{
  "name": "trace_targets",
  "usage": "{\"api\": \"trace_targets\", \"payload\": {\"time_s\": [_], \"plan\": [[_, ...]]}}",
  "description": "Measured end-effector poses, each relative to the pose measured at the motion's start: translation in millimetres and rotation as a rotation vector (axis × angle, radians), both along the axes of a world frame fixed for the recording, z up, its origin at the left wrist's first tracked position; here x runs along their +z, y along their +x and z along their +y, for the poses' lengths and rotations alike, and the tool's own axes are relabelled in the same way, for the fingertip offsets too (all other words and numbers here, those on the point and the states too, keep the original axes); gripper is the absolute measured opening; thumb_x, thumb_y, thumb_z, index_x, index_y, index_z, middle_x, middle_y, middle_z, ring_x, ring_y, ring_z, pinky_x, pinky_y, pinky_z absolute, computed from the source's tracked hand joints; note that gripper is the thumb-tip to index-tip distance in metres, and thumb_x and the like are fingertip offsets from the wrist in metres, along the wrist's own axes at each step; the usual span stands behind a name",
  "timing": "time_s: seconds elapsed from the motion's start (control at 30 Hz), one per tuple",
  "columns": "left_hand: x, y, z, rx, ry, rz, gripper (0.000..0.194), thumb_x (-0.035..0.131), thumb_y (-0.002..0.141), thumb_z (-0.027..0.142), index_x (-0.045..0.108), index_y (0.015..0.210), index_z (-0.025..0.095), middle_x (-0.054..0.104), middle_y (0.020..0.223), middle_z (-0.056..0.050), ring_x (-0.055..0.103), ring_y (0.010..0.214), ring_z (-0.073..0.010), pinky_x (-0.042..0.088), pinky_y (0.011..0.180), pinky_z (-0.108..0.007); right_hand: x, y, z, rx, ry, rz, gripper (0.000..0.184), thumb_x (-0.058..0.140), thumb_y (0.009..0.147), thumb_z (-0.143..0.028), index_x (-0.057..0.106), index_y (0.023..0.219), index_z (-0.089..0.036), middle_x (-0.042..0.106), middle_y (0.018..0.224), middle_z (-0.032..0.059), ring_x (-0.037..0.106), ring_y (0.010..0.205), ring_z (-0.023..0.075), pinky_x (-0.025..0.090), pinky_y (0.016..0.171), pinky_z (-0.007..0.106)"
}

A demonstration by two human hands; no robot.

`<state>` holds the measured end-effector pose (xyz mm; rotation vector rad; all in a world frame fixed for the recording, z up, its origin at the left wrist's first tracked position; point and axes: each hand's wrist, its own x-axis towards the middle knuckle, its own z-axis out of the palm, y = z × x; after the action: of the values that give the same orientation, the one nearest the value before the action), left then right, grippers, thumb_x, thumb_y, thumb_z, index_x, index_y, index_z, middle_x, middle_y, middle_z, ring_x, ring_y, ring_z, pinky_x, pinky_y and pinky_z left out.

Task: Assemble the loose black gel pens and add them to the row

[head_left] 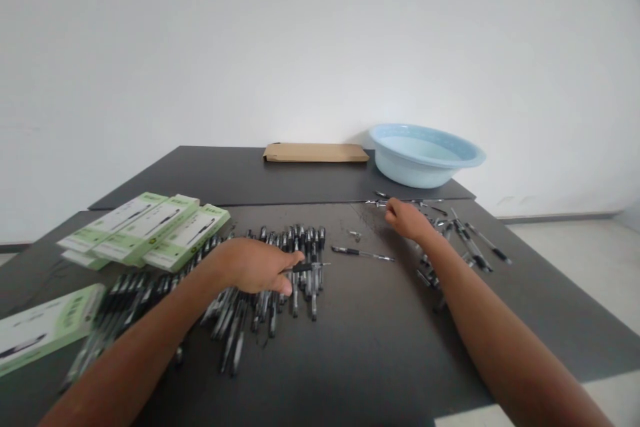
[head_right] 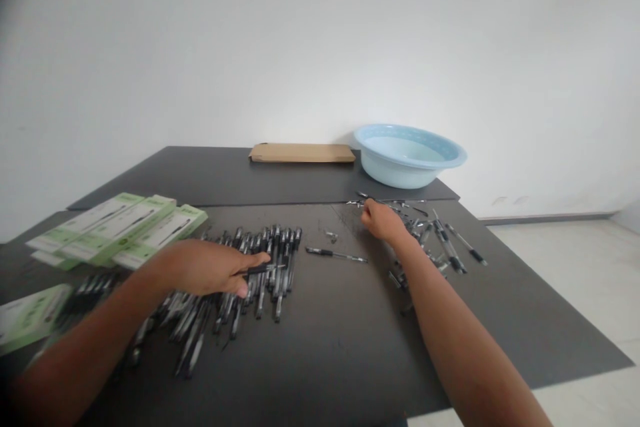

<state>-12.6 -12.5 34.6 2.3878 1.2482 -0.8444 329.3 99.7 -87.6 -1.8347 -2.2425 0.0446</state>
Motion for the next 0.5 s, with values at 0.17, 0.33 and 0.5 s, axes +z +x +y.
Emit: {"api": "trace_targets", "payload": {"time_s": [0.17, 0.33, 0.5], "plan": [[1.4, 1, 0, -0.004, -0.026, 0.012, 0.066, 0.046, 0.089, 0.043, 0.024, 0.146, 0.020, 0.059, 0.125, -0.019, 0.059, 0.106, -0.0344, 0.046, 0.079, -0.039, 4.6, -3, -7, 0.155, 0.057, 0.133, 0.021, 0.033, 0.085, -0.021, 0.053, 0.078, -0.018, 0.060, 0.074, 0.0060, 0.053, 0.070, 0.0176, 0.035, 0.064, 0.025], [1.5, 0, 1, -0.020, -0.029, 0.007, 0.065, 0.046, 0.089, 0.044, 0.026, 0.146, 0.021, 0.059, 0.125, -0.019, 0.059, 0.106, -0.0354, 0.046, 0.079, -0.040, 8.5, -11, -14, 0.200, 0.100, 0.245, 0.025, 0.030, 0.091, -0.031, 0.047, 0.077, -0.019, 0.053, 0.066, 0.0018, 0.049, 0.062, 0.0160, 0.037, 0.061, 0.026], [-0.9, -1, 3, -0.014, -0.009, 0.013, 0.064, 0.047, 0.088, 0.043, 0.028, 0.145, 0.021, 0.061, 0.122, -0.018, 0.061, 0.102, -0.0340, 0.047, 0.075, -0.038, 35.2, -33, -37, 0.308, 0.016, 0.547, 0.015, 0.038, 0.091, -0.031, 0.046, 0.089, -0.019, 0.051, 0.061, -0.0036, 0.050, 0.053, 0.0125, 0.039, 0.055, 0.024]]}}
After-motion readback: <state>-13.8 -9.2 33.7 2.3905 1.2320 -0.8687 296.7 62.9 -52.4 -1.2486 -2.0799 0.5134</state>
